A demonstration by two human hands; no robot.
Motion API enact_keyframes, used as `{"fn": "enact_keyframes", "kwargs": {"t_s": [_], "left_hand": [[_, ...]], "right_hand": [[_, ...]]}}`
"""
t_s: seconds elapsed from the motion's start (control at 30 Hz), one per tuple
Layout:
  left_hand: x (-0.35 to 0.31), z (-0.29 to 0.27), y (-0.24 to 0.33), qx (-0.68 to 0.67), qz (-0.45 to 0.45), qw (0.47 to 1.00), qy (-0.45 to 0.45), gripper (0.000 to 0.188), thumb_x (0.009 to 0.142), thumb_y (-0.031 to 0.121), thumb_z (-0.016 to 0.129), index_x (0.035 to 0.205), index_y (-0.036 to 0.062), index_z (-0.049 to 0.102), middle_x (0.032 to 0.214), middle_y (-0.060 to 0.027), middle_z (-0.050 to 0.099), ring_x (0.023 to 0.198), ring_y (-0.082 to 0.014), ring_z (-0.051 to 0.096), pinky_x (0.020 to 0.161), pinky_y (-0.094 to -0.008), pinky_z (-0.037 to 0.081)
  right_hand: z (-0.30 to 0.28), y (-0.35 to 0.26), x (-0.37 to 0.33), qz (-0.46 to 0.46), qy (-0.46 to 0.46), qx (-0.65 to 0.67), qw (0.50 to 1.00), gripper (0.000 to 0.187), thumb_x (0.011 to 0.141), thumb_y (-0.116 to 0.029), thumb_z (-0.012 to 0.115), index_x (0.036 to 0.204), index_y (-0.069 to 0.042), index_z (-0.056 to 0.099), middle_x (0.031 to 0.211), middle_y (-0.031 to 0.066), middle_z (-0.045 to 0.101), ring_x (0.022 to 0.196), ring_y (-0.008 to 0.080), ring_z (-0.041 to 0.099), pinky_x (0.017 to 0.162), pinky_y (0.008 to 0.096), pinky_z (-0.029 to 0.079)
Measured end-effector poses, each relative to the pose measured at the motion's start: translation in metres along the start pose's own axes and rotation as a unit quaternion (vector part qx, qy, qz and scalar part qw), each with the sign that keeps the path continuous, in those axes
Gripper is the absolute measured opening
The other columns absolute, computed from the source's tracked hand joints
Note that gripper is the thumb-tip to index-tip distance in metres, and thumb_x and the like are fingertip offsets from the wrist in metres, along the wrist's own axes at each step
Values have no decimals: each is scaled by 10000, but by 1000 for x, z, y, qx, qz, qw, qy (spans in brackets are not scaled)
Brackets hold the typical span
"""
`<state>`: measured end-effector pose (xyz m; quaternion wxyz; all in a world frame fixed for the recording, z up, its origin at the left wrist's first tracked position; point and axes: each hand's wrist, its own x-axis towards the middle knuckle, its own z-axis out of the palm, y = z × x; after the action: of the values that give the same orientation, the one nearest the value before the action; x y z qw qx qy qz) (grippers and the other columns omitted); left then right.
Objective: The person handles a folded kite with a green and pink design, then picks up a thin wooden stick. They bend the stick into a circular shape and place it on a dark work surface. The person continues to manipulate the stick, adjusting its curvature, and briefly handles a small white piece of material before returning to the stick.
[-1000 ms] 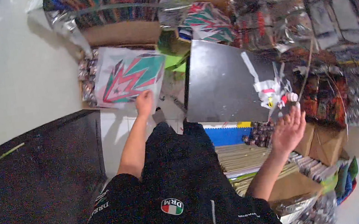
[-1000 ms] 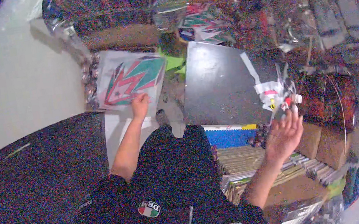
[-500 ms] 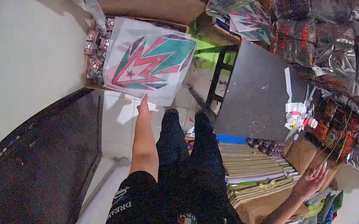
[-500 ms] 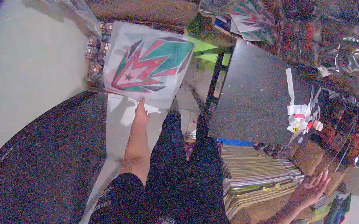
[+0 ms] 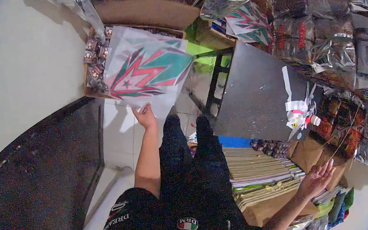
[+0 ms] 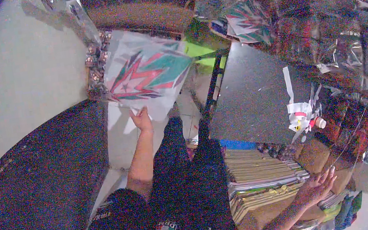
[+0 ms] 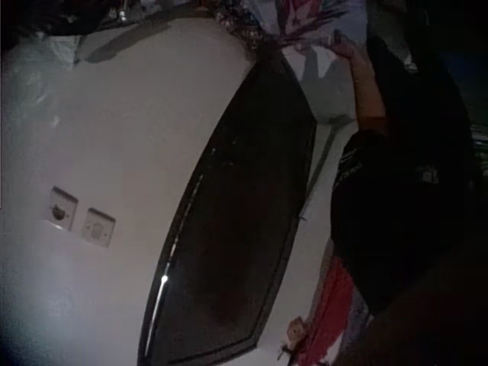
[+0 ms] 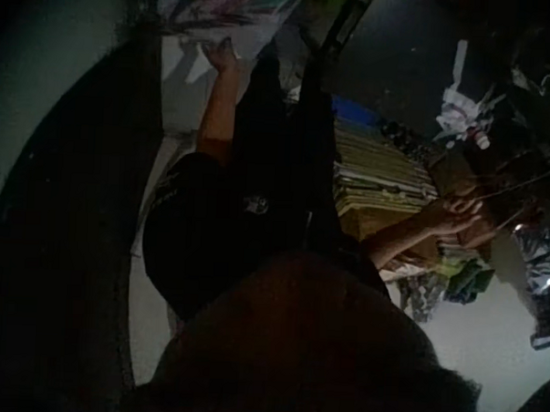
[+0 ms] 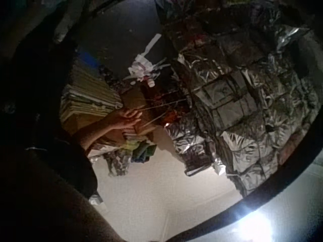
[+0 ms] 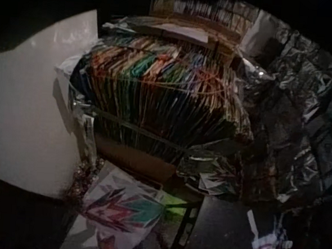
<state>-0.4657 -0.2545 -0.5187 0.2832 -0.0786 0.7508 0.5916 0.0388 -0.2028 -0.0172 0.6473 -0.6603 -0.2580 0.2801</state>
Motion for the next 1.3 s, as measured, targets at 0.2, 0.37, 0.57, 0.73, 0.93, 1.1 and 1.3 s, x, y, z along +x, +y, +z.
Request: {"fn": "enact_keyframes", "kwargs": {"t_s": [0.2, 0.37, 0.57, 0.73, 0.93, 1.1, 1.3], "left_hand": [[-103, -36, 154, 0, 148, 982, -117, 768, 920, -9, 701, 1577, 83, 314, 1271, -94, 585, 950, -116, 592, 815, -277, 509], [-170, -39, 262, -44, 289, 950, -107, 747, 916, -68, 627, 1583, 96, 334, 1453, -99, 502, 1020, -112, 565, 881, -262, 477], [-301, -29, 382, 31, 424, 902, -81, 778, 904, -87, 579, 1599, 4, 241, 1289, -127, 555, 1067, -189, 576, 911, -290, 477], [-429, 0, 398, -113, 405, 877, -231, 782, 899, -26, 578, 1596, -8, 225, 1478, -225, 460, 1174, -275, 593, 1022, -415, 489], [-545, 63, 388, 49, 676, 679, -283, 837, 774, -3, 669, 1540, -82, 341, 960, -124, 652, 878, -221, 659, 785, -326, 503], [-641, 115, 383, 207, 718, 508, -428, 825, 725, 51, 657, 1528, 68, 471, 914, -88, 681, 801, -224, 667, 735, -364, 497], [-708, 206, 292, 322, 645, 330, -610, 846, 723, 115, 610, 1550, 131, 433, 985, -127, 699, 846, -312, 681, 760, -452, 508]], "right_hand": [[-17, -41, 0, -32, 49, 44, 997, 485, 1097, -320, 458, 1467, -7, 482, 1482, 129, 526, 926, 166, 576, 782, 312, 524], [-67, -67, -1, -36, 77, 41, 995, 462, 1095, -350, 448, 1468, -86, 509, 1533, 100, 499, 1187, 183, 547, 844, 292, 503], [-169, -96, 33, -48, 135, 82, 986, 501, 1083, -402, 478, 1422, -38, 537, 1507, 102, 536, 1176, 179, 588, 896, 291, 509], [-261, -105, 69, -47, 156, 125, 979, 516, 1081, -393, 498, 1420, -5, 521, 1467, 137, 556, 1155, 192, 601, 893, 305, 524], [-325, -114, 123, -84, 187, 132, 970, 538, 1076, -401, 512, 1423, 10, 512, 1417, 140, 580, 1111, 201, 605, 903, 314, 500], [-378, -120, 185, -85, 178, 122, 973, 553, 1064, -427, 533, 1418, -3, 522, 1374, 125, 602, 1066, 184, 597, 895, 301, 467], [-423, -110, 252, -83, 182, 123, 972, 525, 1069, -427, 521, 1393, -15, 536, 1355, 129, 605, 1108, 184, 589, 902, 311, 466]]}}
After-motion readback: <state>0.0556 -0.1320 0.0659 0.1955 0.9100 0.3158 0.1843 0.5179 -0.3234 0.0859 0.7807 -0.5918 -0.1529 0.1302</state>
